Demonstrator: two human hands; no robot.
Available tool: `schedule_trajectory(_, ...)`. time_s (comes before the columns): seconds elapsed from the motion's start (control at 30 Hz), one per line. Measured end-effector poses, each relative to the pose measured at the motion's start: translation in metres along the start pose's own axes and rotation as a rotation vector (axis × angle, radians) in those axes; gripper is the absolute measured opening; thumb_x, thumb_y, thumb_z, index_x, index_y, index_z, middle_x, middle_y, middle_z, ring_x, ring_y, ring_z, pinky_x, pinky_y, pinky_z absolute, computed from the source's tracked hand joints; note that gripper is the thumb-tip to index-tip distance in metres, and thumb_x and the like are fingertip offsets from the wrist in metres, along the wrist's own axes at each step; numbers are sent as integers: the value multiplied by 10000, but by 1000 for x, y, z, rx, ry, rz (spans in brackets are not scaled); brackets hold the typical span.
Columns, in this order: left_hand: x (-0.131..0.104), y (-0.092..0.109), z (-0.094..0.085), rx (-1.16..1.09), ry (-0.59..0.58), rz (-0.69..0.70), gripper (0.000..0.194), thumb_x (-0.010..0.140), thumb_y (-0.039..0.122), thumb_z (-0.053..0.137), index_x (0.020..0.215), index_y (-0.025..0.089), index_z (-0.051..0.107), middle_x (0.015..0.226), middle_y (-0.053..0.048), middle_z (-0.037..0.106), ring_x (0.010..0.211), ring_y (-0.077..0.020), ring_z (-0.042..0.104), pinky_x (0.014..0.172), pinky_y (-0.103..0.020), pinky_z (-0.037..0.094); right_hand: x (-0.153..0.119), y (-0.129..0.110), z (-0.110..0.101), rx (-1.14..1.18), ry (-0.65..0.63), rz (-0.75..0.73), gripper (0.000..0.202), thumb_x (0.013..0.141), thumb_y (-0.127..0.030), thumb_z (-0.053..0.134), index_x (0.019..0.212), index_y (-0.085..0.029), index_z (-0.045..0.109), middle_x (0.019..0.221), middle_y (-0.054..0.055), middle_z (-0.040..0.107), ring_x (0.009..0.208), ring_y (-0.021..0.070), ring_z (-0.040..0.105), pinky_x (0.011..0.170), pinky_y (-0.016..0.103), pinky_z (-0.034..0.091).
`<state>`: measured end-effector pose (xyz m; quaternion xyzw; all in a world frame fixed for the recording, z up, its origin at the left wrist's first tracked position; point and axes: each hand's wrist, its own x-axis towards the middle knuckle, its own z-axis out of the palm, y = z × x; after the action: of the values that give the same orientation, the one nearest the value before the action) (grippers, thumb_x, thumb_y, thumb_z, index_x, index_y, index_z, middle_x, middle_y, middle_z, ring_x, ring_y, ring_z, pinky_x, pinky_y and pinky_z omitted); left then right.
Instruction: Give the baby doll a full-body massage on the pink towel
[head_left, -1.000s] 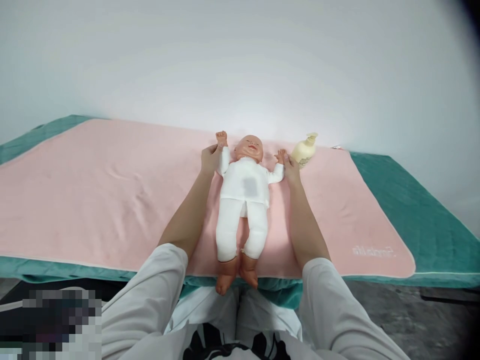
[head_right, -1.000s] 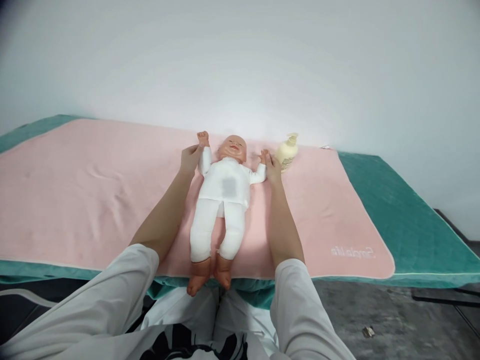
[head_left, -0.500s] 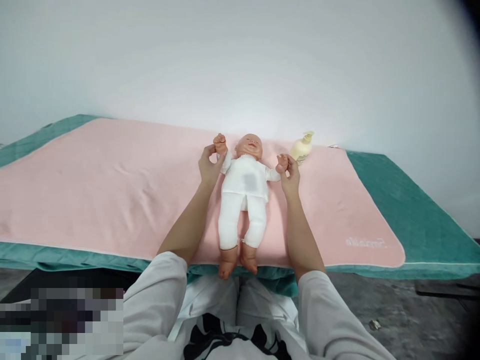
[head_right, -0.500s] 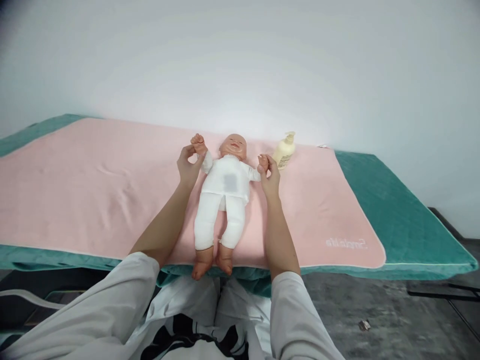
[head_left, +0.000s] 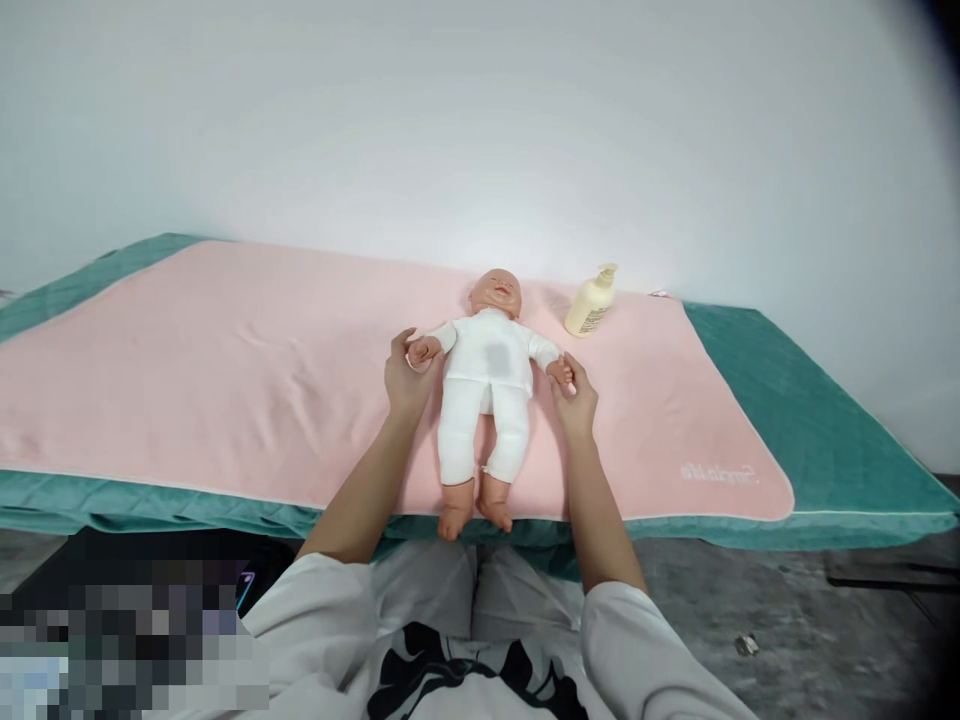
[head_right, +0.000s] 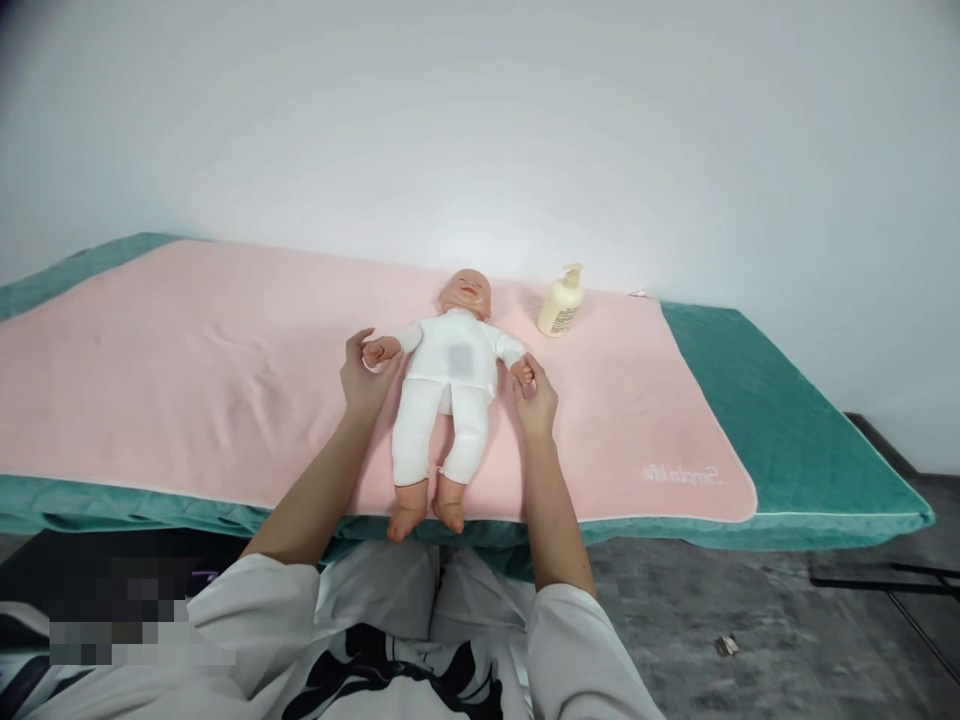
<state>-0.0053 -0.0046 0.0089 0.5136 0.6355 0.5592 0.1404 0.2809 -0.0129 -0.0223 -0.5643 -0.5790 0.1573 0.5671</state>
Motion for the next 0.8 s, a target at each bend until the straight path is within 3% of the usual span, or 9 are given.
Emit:
schedule_trajectory(0.2, -15, -9, -14, 116, -62, -30, 576, 783, 320, 734, 1320, 252, 539, 1199, -89, 706, 1067, -264, 689, 936, -373, 515, -17, 5, -3, -97, -65, 146, 486, 839, -291, 638, 1321, -227, 621, 1208, 84, 714, 1069, 238, 705, 1060, 512, 540)
schedule_trajectory(0.43, -20, -9, -18, 297, -124, -47, 478, 815, 282, 715, 1274, 231, 594, 1181, -75, 725, 1058, -256, 700, 980, -369, 508, -30, -4, -6, -78, -104, 130, 480, 838, -267, 620, 1315, -212, 623, 1514, 113, 509, 1328, 271, 579, 1128, 472, 485)
schedule_trajectory(0.8, -17, -9, -20, 437, -247, -88, 503, 843, 276, 687, 1328, 200, 575, 1167, -90, 728, 1091, -283, 688, 965, -379, 508, -30, -5, -8, -73, -135, 157, 506, 838, -285, 571, 1336, -204, 614, 1483, 101, 548, 1304, 258, 590, 1135, 443, 464)
